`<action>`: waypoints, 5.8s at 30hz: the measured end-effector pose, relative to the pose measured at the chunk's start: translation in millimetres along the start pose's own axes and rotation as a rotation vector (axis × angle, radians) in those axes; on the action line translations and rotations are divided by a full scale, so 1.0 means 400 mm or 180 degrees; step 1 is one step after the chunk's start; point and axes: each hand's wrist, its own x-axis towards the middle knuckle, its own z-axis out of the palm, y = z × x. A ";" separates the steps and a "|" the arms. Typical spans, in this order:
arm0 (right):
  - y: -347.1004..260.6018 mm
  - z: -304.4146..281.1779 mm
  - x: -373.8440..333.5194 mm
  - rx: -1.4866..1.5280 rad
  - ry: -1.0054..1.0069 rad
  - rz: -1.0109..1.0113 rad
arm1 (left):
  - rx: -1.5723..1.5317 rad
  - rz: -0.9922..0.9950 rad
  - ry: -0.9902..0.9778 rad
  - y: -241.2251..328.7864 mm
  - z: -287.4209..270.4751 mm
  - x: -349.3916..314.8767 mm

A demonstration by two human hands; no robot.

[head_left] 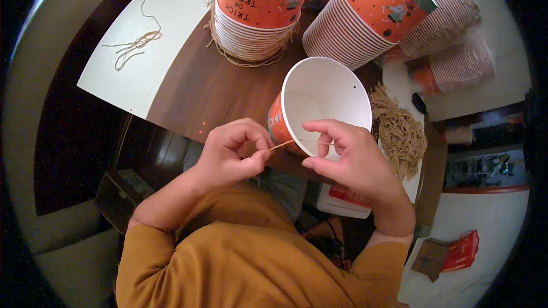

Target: Attaching a string handle to a small paper bucket by threading it through holes and tying knots.

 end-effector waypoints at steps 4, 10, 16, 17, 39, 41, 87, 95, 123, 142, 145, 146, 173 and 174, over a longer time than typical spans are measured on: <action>0.005 -0.005 -0.016 -0.0196 0.0259 -0.0370 | -0.0390 -0.0172 -0.0236 -0.004 -0.020 -0.024; -0.006 0.022 -0.062 -0.0376 0.0807 -0.0936 | -0.1043 -0.0592 -0.0251 -0.015 -0.049 -0.050; -0.014 0.107 -0.097 -0.0522 0.1357 -0.1349 | -0.0538 0.0115 -0.0554 0.066 -0.019 -0.022; -0.013 0.129 -0.088 -0.0486 0.1527 -0.1469 | -0.0351 0.0205 -0.0650 0.084 -0.006 -0.012; 0.059 0.339 -0.058 0.1996 0.3146 -0.0965 | 0.2365 0.2345 -0.0445 -0.002 0.070 0.021; 0.062 0.376 -0.066 0.2442 0.3130 -0.0871 | 0.2767 0.3029 -0.0082 -0.028 0.080 0.037; 0.116 0.358 0.009 0.1456 0.3321 -0.1422 | -0.0444 -0.0508 0.1224 -0.009 0.085 -0.039; 0.122 0.313 0.077 -0.0382 0.3788 -0.1487 | -0.1258 -0.0764 0.0946 -0.014 0.084 -0.011; 0.107 0.346 0.125 0.5828 0.0703 -0.0482 | -0.1173 -0.1007 0.0972 -0.004 0.058 0.012; 0.128 0.314 0.130 0.5667 -0.0061 -0.0345 | -0.1116 -0.1003 0.0714 0.004 0.019 0.018; 0.076 0.279 0.108 0.5334 0.0249 -0.0501 | -0.1073 -0.1073 0.0587 0.007 0.005 0.019; 0.084 0.286 0.106 0.5331 0.0262 -0.0504 | -0.1077 -0.1155 0.0512 0.010 0.004 0.020; 0.095 0.273 0.073 0.3528 0.1567 -0.0632 | -0.1152 -0.0971 0.0496 0.007 0.044 0.029; 0.099 0.275 0.075 0.3767 0.1444 -0.0734 | -0.1155 -0.0967 0.0502 0.005 0.049 0.028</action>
